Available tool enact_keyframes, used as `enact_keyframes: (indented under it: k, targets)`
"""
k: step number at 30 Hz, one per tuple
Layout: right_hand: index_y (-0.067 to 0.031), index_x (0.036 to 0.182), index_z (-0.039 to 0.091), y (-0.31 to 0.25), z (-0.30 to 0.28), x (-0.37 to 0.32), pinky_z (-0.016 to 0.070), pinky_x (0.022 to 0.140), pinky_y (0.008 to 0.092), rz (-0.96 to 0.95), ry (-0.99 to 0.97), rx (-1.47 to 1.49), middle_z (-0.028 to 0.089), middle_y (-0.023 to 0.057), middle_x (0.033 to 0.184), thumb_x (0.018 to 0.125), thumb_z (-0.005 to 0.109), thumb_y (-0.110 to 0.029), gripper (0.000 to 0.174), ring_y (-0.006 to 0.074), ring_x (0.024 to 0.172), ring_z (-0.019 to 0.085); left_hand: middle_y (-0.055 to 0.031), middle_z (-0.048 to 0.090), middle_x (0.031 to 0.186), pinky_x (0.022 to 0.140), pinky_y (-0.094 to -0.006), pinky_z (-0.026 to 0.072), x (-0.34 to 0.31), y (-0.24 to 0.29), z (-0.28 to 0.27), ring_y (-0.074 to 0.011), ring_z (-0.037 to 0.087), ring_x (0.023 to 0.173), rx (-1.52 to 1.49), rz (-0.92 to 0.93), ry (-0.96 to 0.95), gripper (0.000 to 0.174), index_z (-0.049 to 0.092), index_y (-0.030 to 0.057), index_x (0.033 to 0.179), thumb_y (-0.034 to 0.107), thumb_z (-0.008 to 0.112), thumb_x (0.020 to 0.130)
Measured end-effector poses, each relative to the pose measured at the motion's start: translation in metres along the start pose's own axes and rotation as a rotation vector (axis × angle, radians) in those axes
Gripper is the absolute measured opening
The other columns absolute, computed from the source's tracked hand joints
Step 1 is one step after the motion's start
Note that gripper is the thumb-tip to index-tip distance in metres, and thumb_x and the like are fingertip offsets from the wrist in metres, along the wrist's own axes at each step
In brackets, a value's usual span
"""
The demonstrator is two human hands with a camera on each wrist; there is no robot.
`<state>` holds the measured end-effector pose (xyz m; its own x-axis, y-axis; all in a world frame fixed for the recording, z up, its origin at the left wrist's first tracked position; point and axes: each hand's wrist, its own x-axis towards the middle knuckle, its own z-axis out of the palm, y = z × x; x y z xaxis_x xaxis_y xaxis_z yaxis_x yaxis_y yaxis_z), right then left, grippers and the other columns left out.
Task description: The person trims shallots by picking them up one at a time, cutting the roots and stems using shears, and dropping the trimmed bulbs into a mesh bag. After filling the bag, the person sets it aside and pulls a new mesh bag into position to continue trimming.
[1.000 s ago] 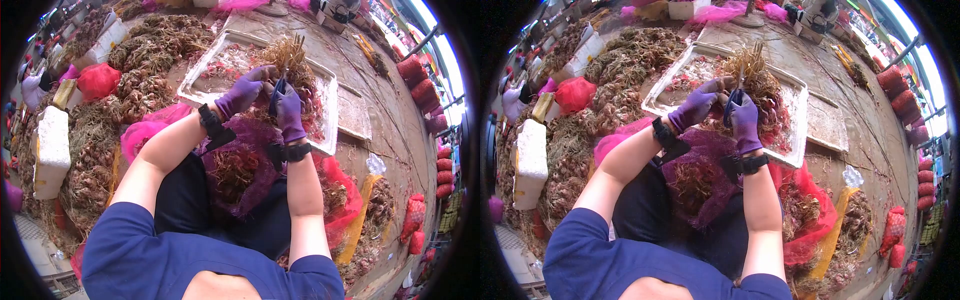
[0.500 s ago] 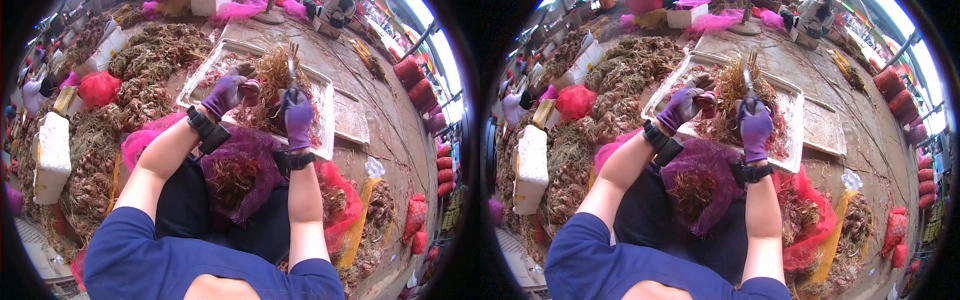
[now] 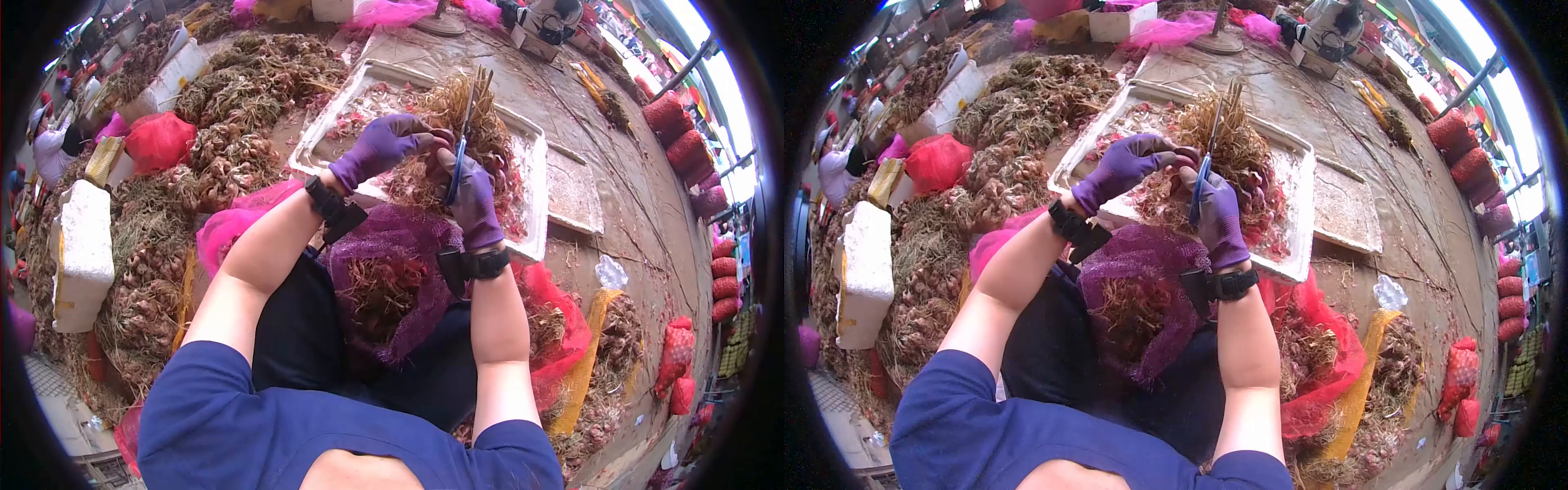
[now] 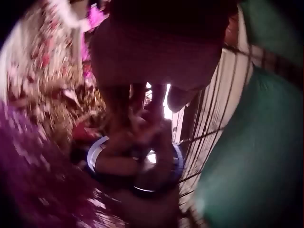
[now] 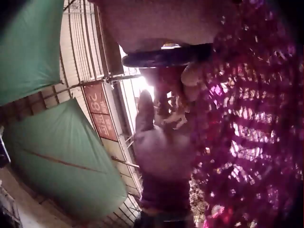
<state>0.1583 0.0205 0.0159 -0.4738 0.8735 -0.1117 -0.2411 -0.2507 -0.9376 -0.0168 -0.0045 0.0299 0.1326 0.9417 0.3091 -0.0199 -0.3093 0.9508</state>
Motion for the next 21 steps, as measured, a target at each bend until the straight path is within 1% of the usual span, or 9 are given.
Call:
enact_keyframes:
  k: [3,7,9,13,15,16,18,20,21]
  targets:
    - [-0.0056,0.089,0.062,0.0,-0.001,0.002,0.0405,0.057,0.0202,0.018,-0.026,-0.056,0.061,0.0001,0.075,0.085,0.063,-0.028,0.022,0.0086,0.065,0.055,-0.0005,0.062,0.083,0.07,-0.0214,0.0438,0.0,-0.004,-0.007,-0.0052,0.053,0.077,0.338,0.028,0.104,0.016,0.063,-0.0005,0.097,0.013,0.058,0.091]
    - [-0.0047,0.082,0.063,-0.009,0.0,-0.004,0.0395,0.057,0.0208,-0.065,-0.118,-0.194,0.062,0.0012,0.075,0.084,0.059,-0.023,0.019,0.0097,0.064,0.055,-0.0042,0.068,0.081,0.068,-0.0253,0.0477,0.009,-0.029,-0.016,-0.0092,0.059,0.073,0.32,0.057,0.183,0.019,0.066,0.0001,0.092,0.017,0.059,0.089]
    - [-0.0044,0.079,0.063,-0.009,-0.002,-0.002,0.0383,0.055,0.0207,-0.02,-0.108,-0.157,0.061,0.0031,0.074,0.083,0.057,-0.026,0.023,0.0104,0.059,0.053,-0.0069,0.064,0.099,0.082,-0.0243,0.0466,0.008,-0.029,-0.016,-0.0113,0.059,0.091,-0.023,-0.097,0.128,0.019,0.06,-0.0005,0.102,0.014,0.055,0.092]
    - [-0.0028,0.091,0.064,-0.01,-0.011,-0.002,0.0427,0.054,0.0221,0.018,-0.198,-0.123,0.063,0.0027,0.076,0.081,0.059,-0.023,0.023,0.0103,0.064,0.058,-0.0118,0.06,0.114,0.088,-0.0291,0.0476,0.002,-0.021,-0.009,-0.0172,0.059,0.101,-0.198,0.039,-0.082,0.025,0.059,0.0004,0.107,0.02,0.053,0.094]
    - [-0.0029,0.091,0.064,-0.002,-0.019,0.006,0.0422,0.053,0.0217,0.039,-0.201,-0.041,0.062,0.0027,0.076,0.082,0.059,-0.022,0.022,0.0106,0.063,0.057,-0.0125,0.057,0.12,0.091,-0.0328,0.0466,0.006,-0.029,-0.013,-0.0197,0.057,0.105,-0.737,-0.096,-0.148,0.031,0.057,0.002,0.113,0.026,0.05,0.095]
    - [-0.0031,0.092,0.064,-0.001,-0.019,0.006,0.0418,0.052,0.0214,0.063,-0.205,0.039,0.062,0.0027,0.075,0.083,0.058,-0.022,0.022,0.0109,0.063,0.057,-0.0125,0.057,0.12,0.091,-0.0328,0.0466,0.01,-0.032,-0.015,-0.0197,0.057,0.105,-0.737,-0.099,-0.152,0.031,0.057,0.002,0.113,0.026,0.05,0.095]
    - [-0.0037,0.093,0.063,0.002,-0.019,0.0,0.0411,0.051,0.0207,-0.009,-0.202,0.032,0.061,0.0024,0.076,0.084,0.057,-0.021,0.02,0.0111,0.062,0.056,-0.0098,0.055,0.119,0.092,-0.0358,0.0458,0.018,-0.036,-0.023,-0.0198,0.057,0.102,-0.832,-0.02,0.154,0.041,0.047,0.002,0.127,0.031,0.042,0.098]
    - [-0.0042,0.094,0.062,-0.001,-0.017,0.0,0.0403,0.05,0.02,-0.091,-0.201,0.023,0.061,0.0021,0.078,0.085,0.055,-0.02,0.019,0.0112,0.061,0.056,-0.0076,0.052,0.121,0.094,-0.0383,0.0436,0.009,-0.016,-0.023,-0.0187,0.054,0.105,-0.757,-0.056,-0.004,0.042,0.042,0.0039,0.131,0.021,0.051,0.094]
    - [-0.0054,0.097,0.06,-0.002,-0.018,0.004,0.0398,0.049,0.0194,0.044,-0.205,0.178,0.061,0.002,0.079,0.086,0.055,-0.02,0.019,0.0113,0.061,0.056,-0.0077,0.052,0.12,0.094,-0.0379,0.0434,0.005,-0.011,-0.019,-0.018,0.054,0.104,-0.655,-0.097,-0.075,0.044,0.041,0.004,0.131,0.018,0.054,0.091]
